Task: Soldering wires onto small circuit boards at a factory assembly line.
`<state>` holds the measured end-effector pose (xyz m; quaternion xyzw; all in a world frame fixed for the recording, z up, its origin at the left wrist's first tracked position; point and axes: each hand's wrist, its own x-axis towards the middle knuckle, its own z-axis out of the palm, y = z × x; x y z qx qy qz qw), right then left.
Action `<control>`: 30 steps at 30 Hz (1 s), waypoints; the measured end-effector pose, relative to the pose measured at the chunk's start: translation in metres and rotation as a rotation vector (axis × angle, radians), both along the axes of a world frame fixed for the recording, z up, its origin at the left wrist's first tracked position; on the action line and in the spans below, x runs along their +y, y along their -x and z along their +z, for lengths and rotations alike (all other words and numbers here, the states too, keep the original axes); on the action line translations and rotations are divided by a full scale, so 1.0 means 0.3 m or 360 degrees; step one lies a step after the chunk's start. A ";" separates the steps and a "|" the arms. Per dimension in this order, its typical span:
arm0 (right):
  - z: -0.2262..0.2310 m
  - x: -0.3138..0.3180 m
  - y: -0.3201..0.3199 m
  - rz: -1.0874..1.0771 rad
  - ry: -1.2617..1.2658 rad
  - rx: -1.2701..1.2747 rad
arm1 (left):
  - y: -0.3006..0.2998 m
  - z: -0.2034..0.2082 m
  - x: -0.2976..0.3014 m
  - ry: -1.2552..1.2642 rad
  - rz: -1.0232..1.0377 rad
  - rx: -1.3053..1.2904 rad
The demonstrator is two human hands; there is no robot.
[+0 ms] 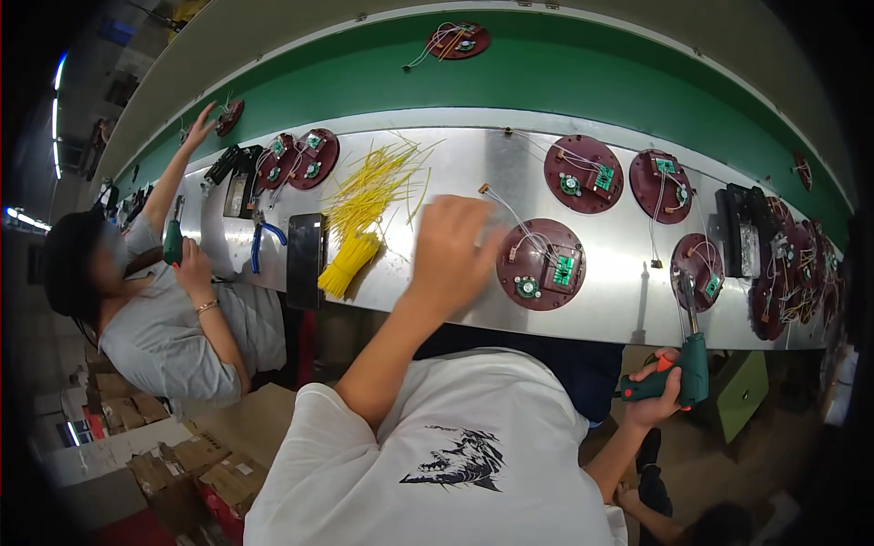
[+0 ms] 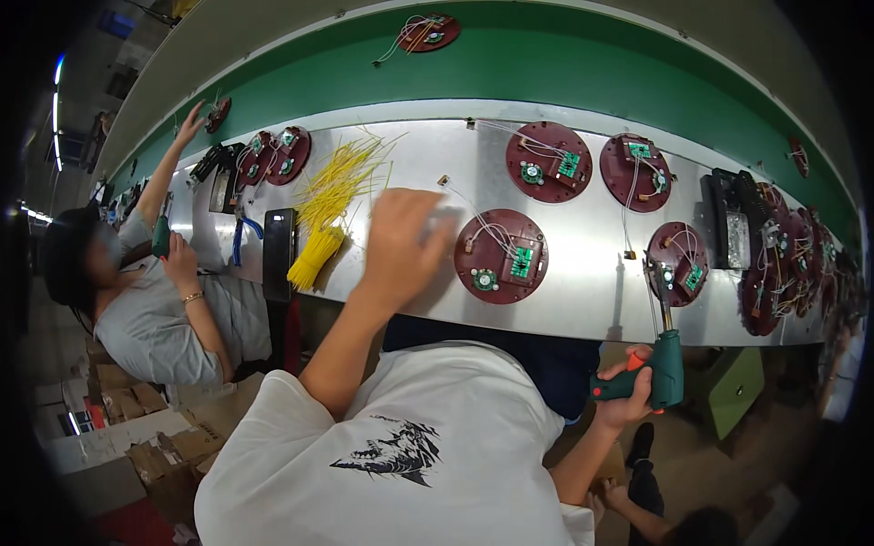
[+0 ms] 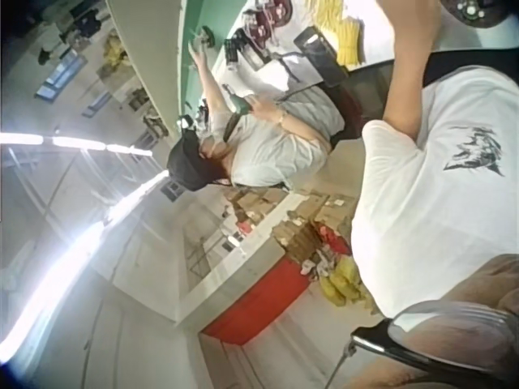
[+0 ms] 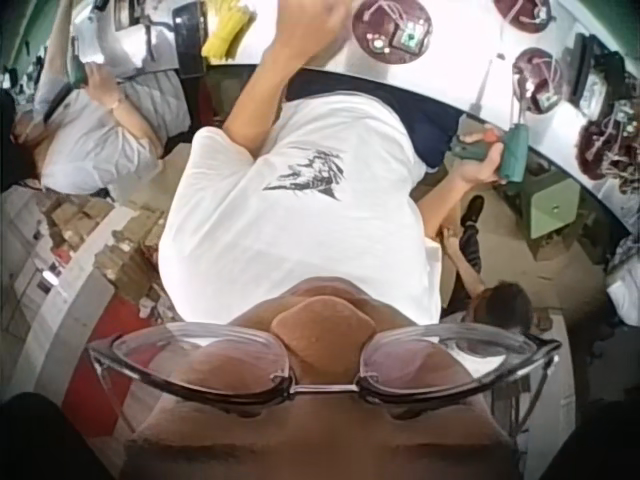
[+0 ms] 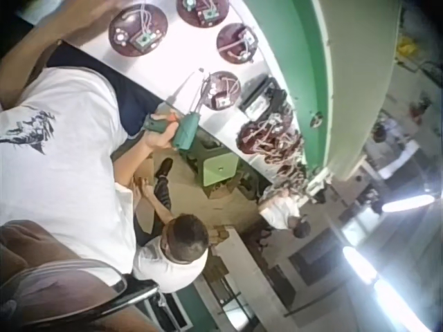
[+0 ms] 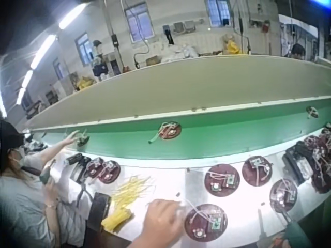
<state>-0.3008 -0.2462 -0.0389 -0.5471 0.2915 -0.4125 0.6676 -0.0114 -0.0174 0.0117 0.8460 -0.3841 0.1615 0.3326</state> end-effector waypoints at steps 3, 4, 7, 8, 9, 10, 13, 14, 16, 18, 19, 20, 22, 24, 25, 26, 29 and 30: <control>-0.008 0.008 -0.011 0.0015 0.0003 -0.0035 | -0.050 0.012 0.080 -0.0275 0.0726 -0.0179; -0.020 0.005 -0.013 0.0017 0.0019 -0.0050 | -0.063 0.000 0.097 -0.0256 0.0729 -0.0189; -0.039 0.002 -0.016 0.0071 0.0083 -0.0084 | -0.086 -0.049 0.145 -0.0684 0.1066 -0.0111; -0.036 0.002 -0.014 0.0073 0.0093 -0.0089 | -0.089 -0.064 0.151 -0.0672 0.1069 -0.0112; -0.035 0.002 -0.014 0.0071 0.0101 -0.0097 | -0.093 -0.083 0.155 -0.0665 0.1058 -0.0134; -0.035 0.003 -0.013 0.0068 0.0107 -0.0101 | -0.096 -0.101 0.157 -0.0660 0.1045 -0.0153; -0.039 -0.009 0.000 0.0066 0.0103 -0.0105 | -0.101 -0.115 0.156 -0.0652 0.0977 -0.0183; -0.042 -0.014 0.005 0.0071 0.0089 -0.0111 | -0.103 -0.119 0.157 -0.0651 0.0926 -0.0199; -0.033 -0.017 0.010 0.0067 0.0072 -0.0106 | -0.111 -0.121 0.162 -0.0654 0.0865 -0.0206; -0.015 -0.011 0.006 0.0052 0.0048 -0.0087 | -0.123 -0.118 0.172 -0.0689 0.0793 -0.0193; -0.005 -0.009 0.003 0.0045 0.0035 -0.0077 | -0.128 -0.117 0.176 -0.0708 0.0758 -0.0187; 0.003 -0.009 0.000 0.0039 0.0032 -0.0066 | -0.131 -0.114 0.177 -0.0713 0.0749 -0.0178; 0.021 -0.007 -0.006 0.0028 0.0041 -0.0045 | -0.138 -0.086 0.170 -0.0618 0.0688 -0.0168; 0.034 -0.004 -0.007 0.0016 0.0044 -0.0025 | -0.145 -0.056 0.162 -0.0574 0.0649 -0.0156; 0.040 -0.002 -0.007 0.0020 0.0032 -0.0020 | -0.150 -0.035 0.158 -0.0448 0.0579 -0.0158; 0.044 -0.002 -0.009 0.0024 0.0022 -0.0018 | -0.154 -0.011 0.150 -0.0320 0.0511 -0.0161; 0.062 -0.002 -0.018 0.0030 0.0036 0.0007 | -0.153 0.024 0.128 -0.0076 0.0444 0.0027; 0.069 -0.002 -0.023 0.0036 0.0060 0.0025 | -0.148 0.031 0.122 0.0038 0.0450 0.0213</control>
